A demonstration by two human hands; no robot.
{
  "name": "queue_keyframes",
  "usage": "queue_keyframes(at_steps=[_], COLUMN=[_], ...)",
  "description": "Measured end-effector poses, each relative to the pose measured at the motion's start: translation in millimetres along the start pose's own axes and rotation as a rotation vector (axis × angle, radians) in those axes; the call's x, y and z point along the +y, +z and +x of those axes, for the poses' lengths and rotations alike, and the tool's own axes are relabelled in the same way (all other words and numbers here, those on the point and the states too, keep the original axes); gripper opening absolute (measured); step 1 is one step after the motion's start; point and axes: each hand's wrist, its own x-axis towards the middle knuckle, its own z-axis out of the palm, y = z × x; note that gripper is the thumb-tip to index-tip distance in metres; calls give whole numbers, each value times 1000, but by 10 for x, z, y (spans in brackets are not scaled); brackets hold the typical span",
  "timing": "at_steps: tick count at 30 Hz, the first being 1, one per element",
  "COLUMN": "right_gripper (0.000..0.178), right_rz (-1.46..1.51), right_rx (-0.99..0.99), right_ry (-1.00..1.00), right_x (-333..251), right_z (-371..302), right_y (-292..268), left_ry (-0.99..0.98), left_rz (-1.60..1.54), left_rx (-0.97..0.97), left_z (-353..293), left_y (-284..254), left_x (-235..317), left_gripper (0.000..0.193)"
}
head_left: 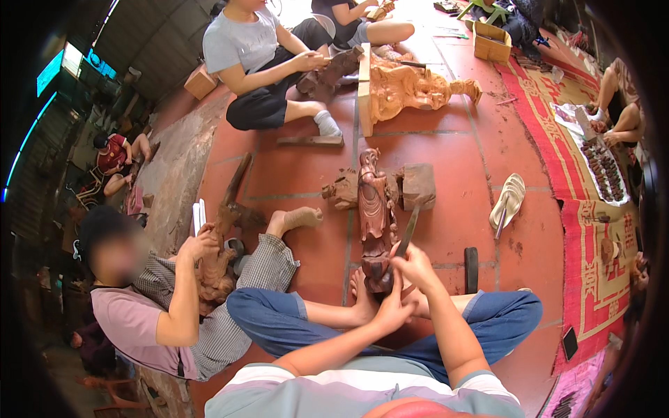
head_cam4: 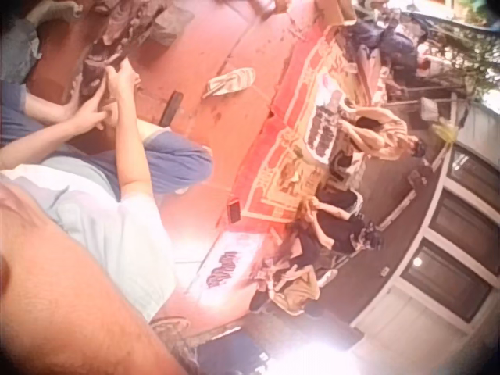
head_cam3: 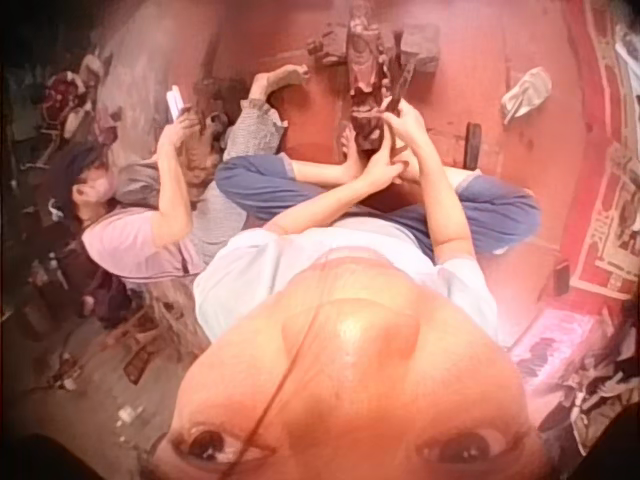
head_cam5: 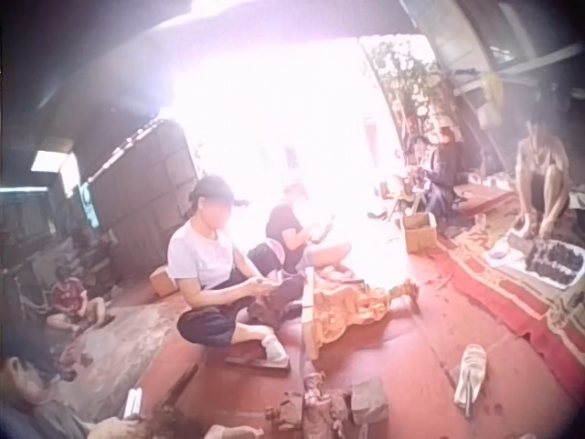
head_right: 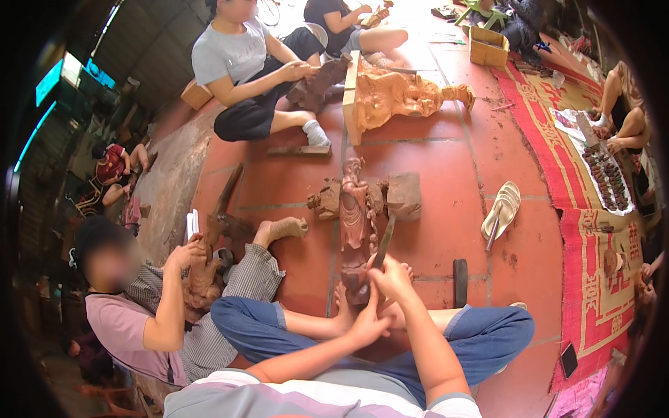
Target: The person sits cross-legged on the floor and carves a wooden sculpture using a chisel. They hold the wood steady with one hand while using the other to chip away material, occasionally rotating the piece to access different angles.
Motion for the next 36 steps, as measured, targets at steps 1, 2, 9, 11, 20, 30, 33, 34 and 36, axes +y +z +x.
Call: queue_keyframes(at_steps=[1,2,9,11,20,30,33,34,36], right_gripper=[13,16,15,11,20,10,12,14,22], right_rz=[-78,-166,-216,-198,-204,-101,-143,-199,-205], right_rx=[64,39,-27,20,-16,-19,-100,-60,-1], right_ry=[40,109,47,104,66,183,-11,-32,57], right_x=[0,-27,-85,-72,-59,-48,88,110,167], right_z=[61,210,50,183,221,176,-9,29,124], right_y=[-41,-103,-25,-94,-155,-114,0,13,-72], left_ry=[-10,-9,99,30,-13,9,198,94,97], left_rz=[16,39,-18,27,43,-142,-82,-79,-75], left_rx=[-30,-61,38,4,-59,-57,13,23,-15], left_z=[168,302,93,240,253,233,-75,-111,116], left_y=[-69,-113,-9,-89,-102,-117,17,36,-54], left_x=[-18,22,-144,33,52,53,-132,-91,-183], left_gripper=[102,101,99,96,99,103,106,104,100])
